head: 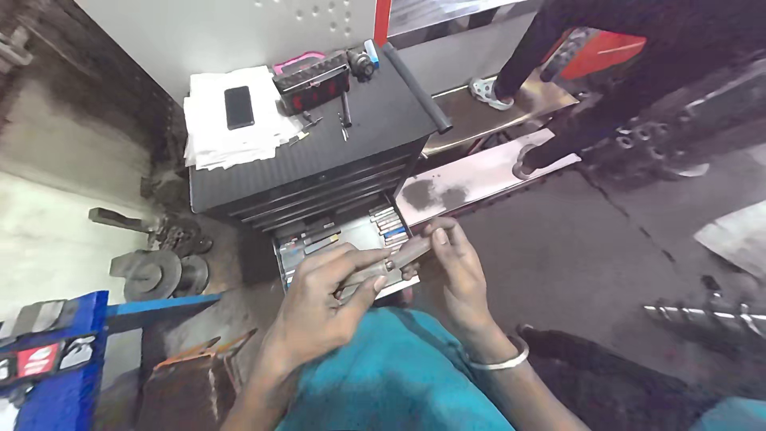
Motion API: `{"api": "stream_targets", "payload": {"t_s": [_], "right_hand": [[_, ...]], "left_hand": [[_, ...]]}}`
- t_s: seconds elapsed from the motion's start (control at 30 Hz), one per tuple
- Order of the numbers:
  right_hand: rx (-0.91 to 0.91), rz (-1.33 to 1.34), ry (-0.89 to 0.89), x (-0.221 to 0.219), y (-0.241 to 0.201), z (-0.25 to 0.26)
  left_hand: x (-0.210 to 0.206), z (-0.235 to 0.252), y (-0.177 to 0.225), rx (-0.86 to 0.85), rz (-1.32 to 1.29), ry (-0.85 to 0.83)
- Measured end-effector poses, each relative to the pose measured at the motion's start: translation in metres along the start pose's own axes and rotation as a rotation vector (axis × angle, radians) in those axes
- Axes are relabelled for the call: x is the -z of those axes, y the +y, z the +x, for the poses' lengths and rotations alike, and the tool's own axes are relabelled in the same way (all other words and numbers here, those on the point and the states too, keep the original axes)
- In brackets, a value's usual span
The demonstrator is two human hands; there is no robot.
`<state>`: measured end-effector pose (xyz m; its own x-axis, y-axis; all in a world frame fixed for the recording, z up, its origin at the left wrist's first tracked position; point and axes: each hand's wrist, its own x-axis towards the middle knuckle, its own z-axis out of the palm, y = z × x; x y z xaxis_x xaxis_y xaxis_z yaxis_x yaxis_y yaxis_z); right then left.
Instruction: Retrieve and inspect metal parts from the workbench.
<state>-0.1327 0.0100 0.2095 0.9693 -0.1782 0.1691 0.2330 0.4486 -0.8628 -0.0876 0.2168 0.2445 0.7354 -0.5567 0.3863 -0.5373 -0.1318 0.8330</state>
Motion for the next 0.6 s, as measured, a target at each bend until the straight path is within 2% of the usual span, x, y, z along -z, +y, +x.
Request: {"api": "stream_targets", "payload": {"t_s": [0.1, 0.27, 0.43, 0.5, 0.6], "right_hand": [[0.102, -0.206, -0.010, 0.002, -0.001, -0.001], [0.185, -0.342, 0.024, -0.002, -0.004, -0.006], [0.343, -0.482, 0.086, -0.013, 0.002, -0.013], [0.346, -0.537, 0.063, -0.011, 0.003, -0.011], [0.234, -0.453, -0.050, 0.001, 0.001, -0.003]], "left_hand": [[0.000, 0.000, -0.002, -0.008, 0.040, -0.017], [-0.007, 0.001, -0.005, 0.043, 0.071, -0.007], [-0.011, 0.001, -0.009, 0.085, -0.042, -0.039], [-0.012, 0.001, -0.010, 0.109, -0.155, -0.027], [-0.014, -0.002, -0.013, 0.141, -0.234, 0.018]]}}
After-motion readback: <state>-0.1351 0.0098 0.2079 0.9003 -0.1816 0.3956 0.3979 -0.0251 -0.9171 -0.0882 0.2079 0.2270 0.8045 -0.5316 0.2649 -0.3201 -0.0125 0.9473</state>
